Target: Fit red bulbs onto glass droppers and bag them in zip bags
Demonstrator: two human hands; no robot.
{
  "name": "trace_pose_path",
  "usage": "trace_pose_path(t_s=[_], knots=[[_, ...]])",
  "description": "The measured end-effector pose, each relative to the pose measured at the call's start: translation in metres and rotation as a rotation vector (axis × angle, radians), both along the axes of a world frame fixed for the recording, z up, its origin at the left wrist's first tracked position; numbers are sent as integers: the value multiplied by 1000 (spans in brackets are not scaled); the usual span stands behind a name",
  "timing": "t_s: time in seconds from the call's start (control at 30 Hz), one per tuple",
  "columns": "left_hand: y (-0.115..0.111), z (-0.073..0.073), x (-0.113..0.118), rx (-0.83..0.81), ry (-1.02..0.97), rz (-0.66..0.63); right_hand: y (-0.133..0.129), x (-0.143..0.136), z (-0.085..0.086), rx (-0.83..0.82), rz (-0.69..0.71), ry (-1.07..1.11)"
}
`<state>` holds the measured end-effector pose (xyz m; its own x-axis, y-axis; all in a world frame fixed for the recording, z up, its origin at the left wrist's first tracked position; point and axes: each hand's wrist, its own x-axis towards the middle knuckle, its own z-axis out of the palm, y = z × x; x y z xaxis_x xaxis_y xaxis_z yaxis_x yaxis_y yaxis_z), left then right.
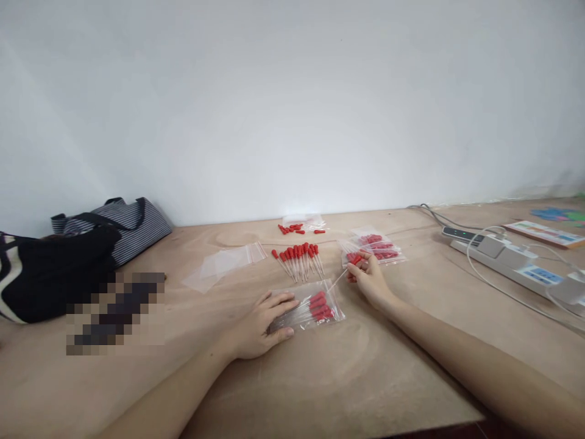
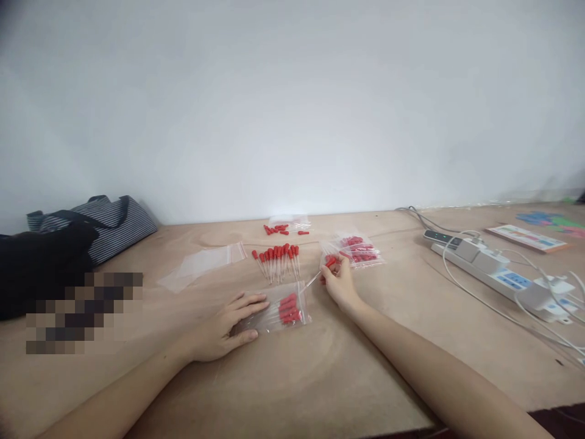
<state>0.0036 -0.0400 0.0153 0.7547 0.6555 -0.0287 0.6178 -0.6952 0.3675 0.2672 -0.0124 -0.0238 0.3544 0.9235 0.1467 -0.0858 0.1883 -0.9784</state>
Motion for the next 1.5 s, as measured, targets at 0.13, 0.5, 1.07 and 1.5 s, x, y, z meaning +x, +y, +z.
trace_pose_path(t_s=[0.13, 0.5, 1.07, 1.5], knots=[[-1, 2, 1, 0, -4, 3, -4, -13, -1, 12, -11, 109], [-1, 2, 1, 0, 24, 8, -16, -29, 2, -102, 235, 173], [-5, 6, 2, 5, -33, 26, -11, -29, -3, 32, 355, -332], [-4, 2, 1, -78, 37, 63, -20, -35, 5, -82, 670, -174]])
